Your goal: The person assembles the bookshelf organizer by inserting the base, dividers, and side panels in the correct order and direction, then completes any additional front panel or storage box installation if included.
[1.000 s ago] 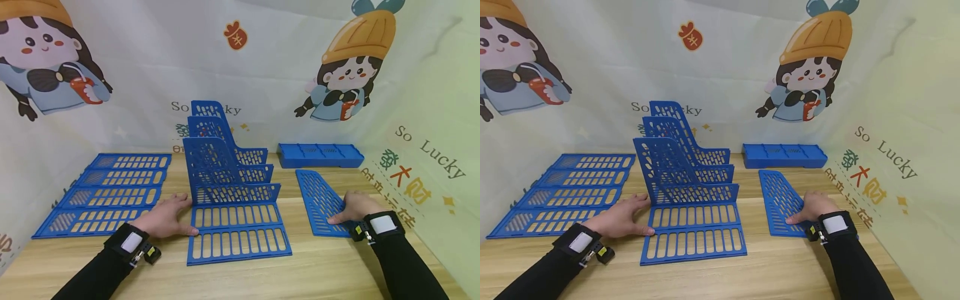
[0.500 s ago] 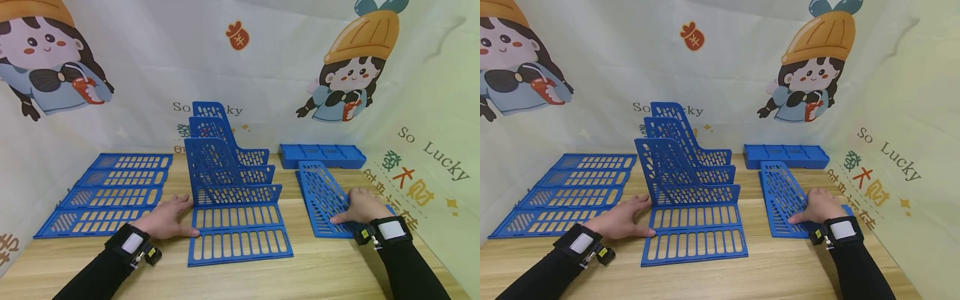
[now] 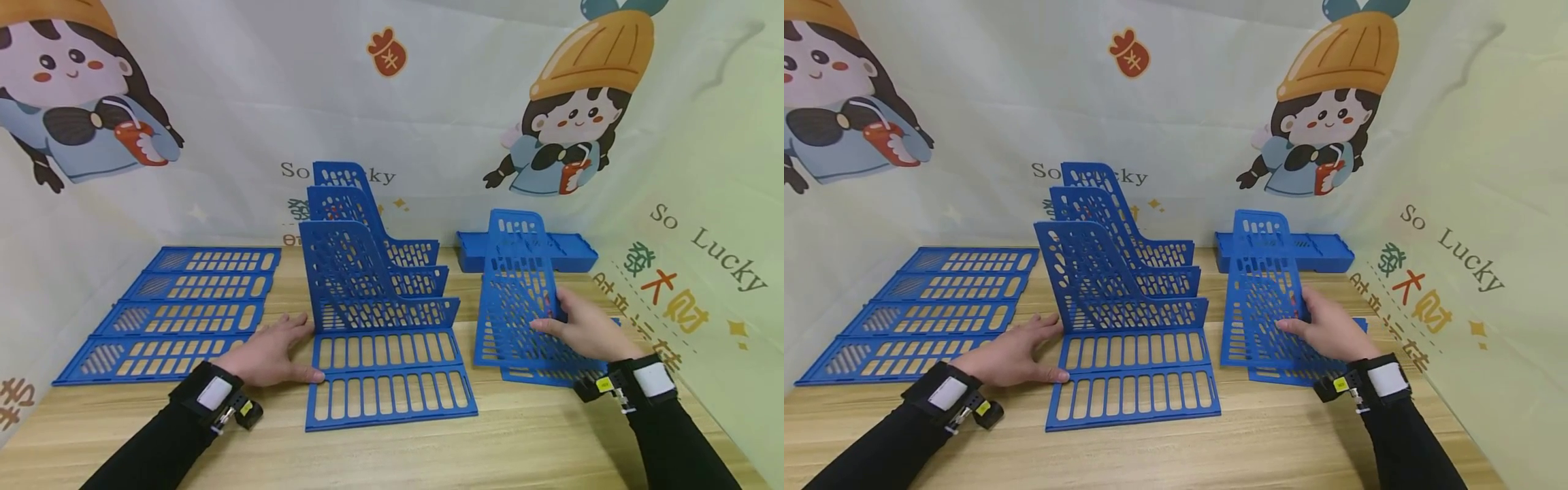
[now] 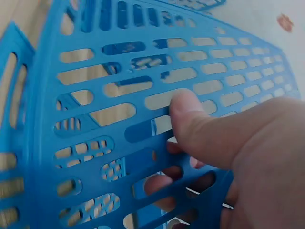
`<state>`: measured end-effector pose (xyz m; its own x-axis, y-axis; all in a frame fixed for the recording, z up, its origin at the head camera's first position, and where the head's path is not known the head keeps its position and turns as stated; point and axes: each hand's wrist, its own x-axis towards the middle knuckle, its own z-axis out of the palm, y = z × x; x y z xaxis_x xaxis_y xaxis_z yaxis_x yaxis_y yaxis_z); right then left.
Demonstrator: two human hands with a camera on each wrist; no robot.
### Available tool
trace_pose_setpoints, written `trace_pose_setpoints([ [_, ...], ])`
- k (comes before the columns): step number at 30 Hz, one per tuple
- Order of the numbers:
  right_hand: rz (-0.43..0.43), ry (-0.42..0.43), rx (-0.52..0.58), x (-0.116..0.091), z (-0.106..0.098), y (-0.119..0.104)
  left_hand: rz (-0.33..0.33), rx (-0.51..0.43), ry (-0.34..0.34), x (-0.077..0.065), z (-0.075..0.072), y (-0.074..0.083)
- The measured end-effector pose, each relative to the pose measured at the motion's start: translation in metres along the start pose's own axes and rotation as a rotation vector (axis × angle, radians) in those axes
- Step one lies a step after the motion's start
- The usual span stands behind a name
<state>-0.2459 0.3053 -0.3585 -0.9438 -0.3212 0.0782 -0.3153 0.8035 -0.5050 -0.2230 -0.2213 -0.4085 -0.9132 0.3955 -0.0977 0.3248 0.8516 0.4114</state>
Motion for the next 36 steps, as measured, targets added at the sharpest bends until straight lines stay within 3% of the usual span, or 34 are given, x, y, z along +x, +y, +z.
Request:
trace_pose_setpoints([
  [7,-0.005,0.03,-0.024,0.008,0.015,-0.011,-0.002,0.003,0.003,0.002,0.0,-0.001],
  [14,-0.039,0.053,-0.085,0.006,0.014,-0.013,0.014,0.005,0.001,0.003,0.0,0.0],
  [18,-0.1,0.019,-0.103,0.001,0.008,-0.013,0.004,-0.022,-0.037,-0.003,-0.004,0.005],
  [22,-0.127,-0.034,-0.142,-0.008,-0.001,-0.014,-0.014,-0.096,-0.121,-0.012,-0.01,0.015],
  [26,-0.137,-0.072,-0.151,-0.013,-0.005,-0.019,0.016,-0.139,-0.184,-0.02,-0.013,0.021],
  [29,-0.161,-0.08,-0.146,-0.014,-0.002,-0.025,0.048,-0.143,-0.188,-0.022,-0.012,0.022],
  [36,-0.218,-0.114,-0.137,-0.009,0.014,-0.043,0.046,-0.148,-0.165,-0.018,-0.007,0.021],
])
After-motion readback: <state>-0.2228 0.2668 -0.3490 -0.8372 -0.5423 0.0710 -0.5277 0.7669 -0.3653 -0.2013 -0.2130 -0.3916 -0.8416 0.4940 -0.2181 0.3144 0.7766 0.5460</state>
